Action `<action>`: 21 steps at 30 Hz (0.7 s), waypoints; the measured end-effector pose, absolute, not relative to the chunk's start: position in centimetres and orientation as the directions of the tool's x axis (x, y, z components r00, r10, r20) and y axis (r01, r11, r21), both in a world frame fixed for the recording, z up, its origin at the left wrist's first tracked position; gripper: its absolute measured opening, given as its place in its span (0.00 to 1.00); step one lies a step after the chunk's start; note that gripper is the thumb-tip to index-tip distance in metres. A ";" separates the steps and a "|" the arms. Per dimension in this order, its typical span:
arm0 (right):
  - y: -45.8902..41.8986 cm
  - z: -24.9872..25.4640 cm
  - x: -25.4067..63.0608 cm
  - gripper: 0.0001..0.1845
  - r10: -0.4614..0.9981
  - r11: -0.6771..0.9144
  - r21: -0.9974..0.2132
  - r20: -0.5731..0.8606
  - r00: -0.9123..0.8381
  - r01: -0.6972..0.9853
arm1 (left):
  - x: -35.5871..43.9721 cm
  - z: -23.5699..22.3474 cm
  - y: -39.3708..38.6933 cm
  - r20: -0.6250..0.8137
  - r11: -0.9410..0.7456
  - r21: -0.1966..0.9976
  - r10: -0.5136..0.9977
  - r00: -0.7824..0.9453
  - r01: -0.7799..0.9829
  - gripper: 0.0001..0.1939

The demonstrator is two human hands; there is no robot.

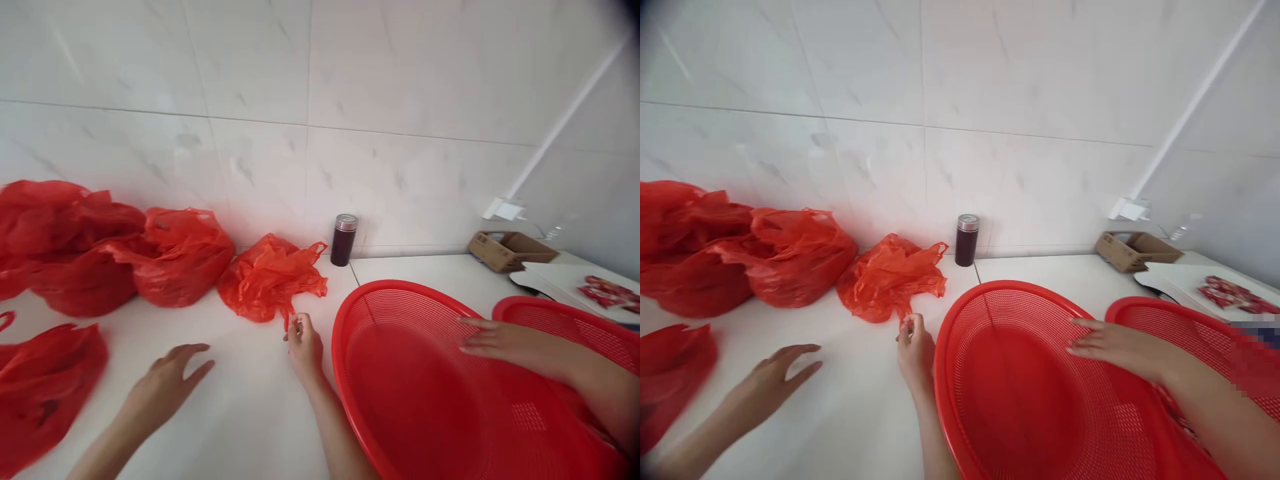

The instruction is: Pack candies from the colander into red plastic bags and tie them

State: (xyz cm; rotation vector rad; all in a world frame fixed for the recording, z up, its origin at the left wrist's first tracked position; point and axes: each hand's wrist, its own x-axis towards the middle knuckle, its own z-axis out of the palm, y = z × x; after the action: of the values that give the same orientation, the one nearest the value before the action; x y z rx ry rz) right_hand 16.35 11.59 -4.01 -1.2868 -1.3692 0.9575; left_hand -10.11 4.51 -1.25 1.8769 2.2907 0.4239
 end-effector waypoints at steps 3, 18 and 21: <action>11.6 -3.9 16.2 0.08 0.987 0.139 -0.960 0.154 0.047 0.242 | -3.9 -1.0 7.7 0.272 -0.057 0.297 0.962 -0.027 0.953 0.24; 12.0 -0.3 18.6 0.29 0.890 0.359 -0.933 0.343 0.301 0.002 | 2.1 4.6 15.0 0.578 -0.106 0.380 0.803 -0.147 0.919 0.19; 10.1 3.9 22.0 0.31 0.816 0.460 -0.885 0.393 0.424 -0.067 | 2.8 3.4 13.1 0.534 -0.093 0.495 0.816 -0.219 0.864 0.20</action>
State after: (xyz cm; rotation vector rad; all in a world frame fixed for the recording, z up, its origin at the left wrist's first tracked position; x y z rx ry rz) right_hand 22.02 10.06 3.93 -0.9301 -0.9767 0.6653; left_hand 2.83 13.14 3.36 1.9994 2.1548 1.2680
